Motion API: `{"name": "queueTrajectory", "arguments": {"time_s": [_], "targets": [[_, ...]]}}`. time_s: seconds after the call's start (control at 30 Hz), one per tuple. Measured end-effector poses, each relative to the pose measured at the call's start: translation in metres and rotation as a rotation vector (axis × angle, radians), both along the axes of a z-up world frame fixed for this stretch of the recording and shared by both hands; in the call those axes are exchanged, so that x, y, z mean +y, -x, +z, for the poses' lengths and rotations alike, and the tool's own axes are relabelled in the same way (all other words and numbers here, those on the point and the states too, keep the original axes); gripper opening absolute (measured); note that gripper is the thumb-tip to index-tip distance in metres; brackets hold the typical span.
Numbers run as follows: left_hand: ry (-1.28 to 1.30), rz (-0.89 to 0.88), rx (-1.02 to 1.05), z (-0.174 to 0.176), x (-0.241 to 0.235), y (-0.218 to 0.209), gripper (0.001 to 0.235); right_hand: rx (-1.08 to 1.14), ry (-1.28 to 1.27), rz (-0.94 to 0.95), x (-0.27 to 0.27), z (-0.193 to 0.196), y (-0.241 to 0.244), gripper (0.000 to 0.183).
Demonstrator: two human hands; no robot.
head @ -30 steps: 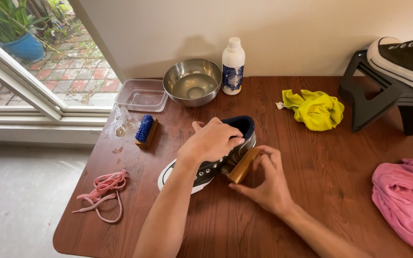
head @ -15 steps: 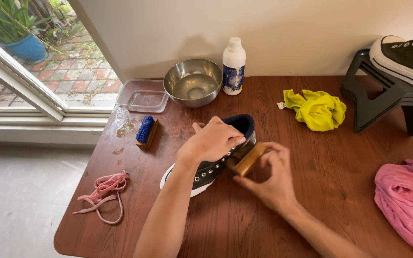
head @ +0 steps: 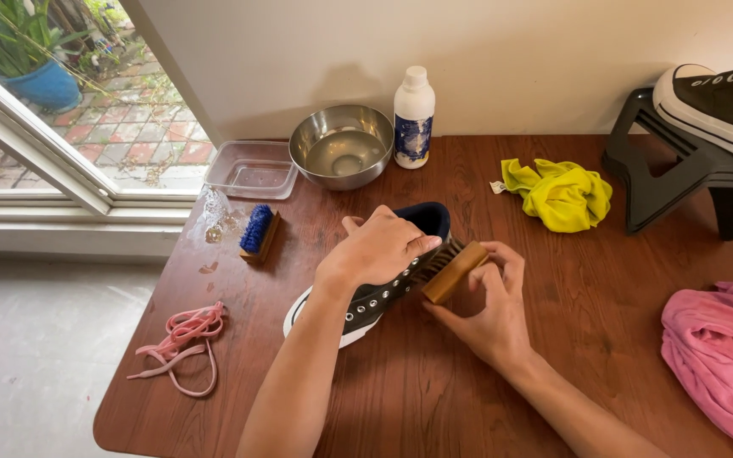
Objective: The person cleans a black high-top sneaker using a wooden brush. They repeatedly dip the brush into a small plastic container of water and scrub the shoe's upper, eyelets, and toe cap. The person rotates the shoe to access different areas and continues scrubbing throughout the video.
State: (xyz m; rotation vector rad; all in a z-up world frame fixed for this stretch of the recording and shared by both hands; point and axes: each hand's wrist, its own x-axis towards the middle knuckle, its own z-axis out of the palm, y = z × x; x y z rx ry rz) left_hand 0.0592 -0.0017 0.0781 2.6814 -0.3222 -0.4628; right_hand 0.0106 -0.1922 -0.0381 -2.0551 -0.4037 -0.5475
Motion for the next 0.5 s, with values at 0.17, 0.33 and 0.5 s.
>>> {"name": "queueTrajectory", "arguments": {"time_s": [0.17, 0.33, 0.5], "targets": [[-0.029, -0.051, -0.042, 0.01, -0.002, 0.005, 0.059, -0.038, -0.011, 0.379, 0.01, 0.002, 0.017, 0.053], [-0.031, 0.004, -0.044, 0.005, -0.003, 0.003, 0.04, 0.025, 0.059, 0.088, -0.005, -0.005, -0.013, 0.064], [-0.058, -0.037, -0.028, 0.017, -0.005, 0.011, 0.04, 0.191, -0.233, 0.094, -0.046, -0.007, -0.05, 0.065]]}}
